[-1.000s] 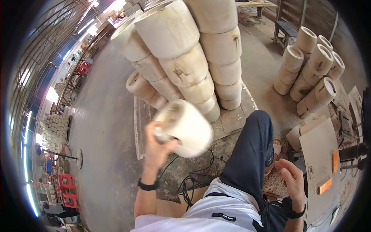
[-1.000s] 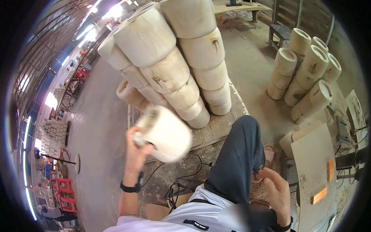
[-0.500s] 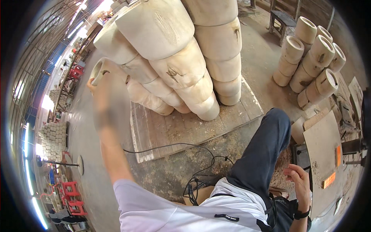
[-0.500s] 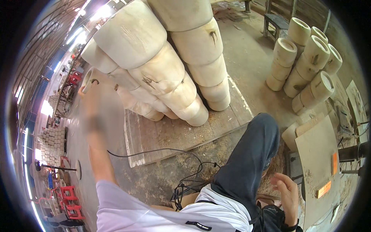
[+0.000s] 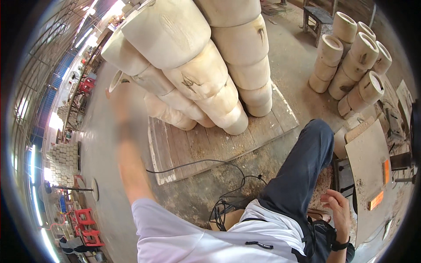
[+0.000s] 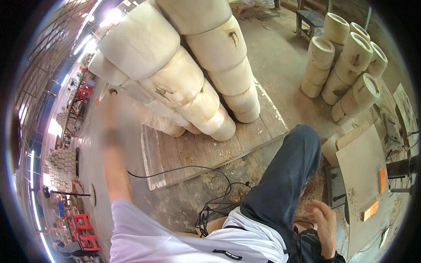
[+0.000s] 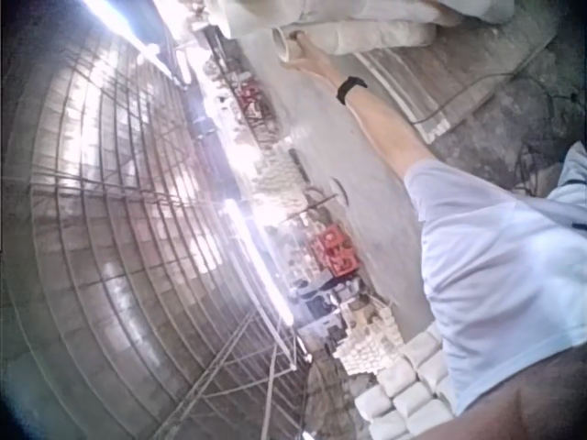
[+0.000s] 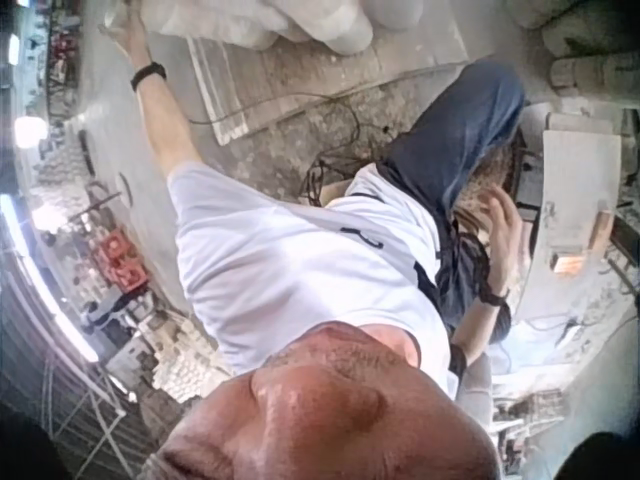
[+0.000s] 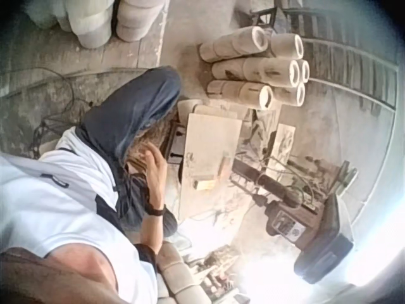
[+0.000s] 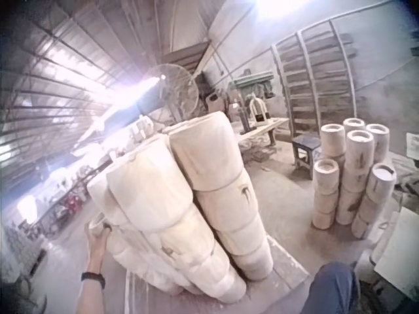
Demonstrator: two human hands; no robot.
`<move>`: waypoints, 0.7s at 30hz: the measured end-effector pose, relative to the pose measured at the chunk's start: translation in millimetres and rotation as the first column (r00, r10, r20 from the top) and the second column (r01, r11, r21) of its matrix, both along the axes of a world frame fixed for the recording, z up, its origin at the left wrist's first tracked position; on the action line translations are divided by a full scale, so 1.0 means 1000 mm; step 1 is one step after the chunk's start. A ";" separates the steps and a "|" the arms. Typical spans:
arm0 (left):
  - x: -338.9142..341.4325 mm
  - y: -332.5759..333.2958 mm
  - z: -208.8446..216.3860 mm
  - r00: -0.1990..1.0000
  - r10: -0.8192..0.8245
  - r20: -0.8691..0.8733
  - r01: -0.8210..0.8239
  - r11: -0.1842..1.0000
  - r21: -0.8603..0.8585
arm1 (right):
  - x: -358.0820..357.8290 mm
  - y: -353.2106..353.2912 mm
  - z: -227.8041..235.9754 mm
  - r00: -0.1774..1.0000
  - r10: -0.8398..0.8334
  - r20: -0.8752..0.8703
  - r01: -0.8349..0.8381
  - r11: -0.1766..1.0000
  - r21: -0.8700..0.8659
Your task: Drilling holes into cylindrical wooden or bamboo blocks using a drill press and stacking them in a manufacturing facility.
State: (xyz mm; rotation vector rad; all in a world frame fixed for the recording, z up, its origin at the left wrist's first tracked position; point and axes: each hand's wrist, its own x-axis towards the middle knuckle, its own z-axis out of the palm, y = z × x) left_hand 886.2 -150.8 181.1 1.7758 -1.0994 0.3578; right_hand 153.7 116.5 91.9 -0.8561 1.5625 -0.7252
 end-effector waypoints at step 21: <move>-0.594 -0.039 -0.147 0.073 -0.726 -0.683 0.987 -0.045 0.152 | -0.045 0.007 -0.017 0.997 -0.065 -0.028 0.063 0.995 -0.083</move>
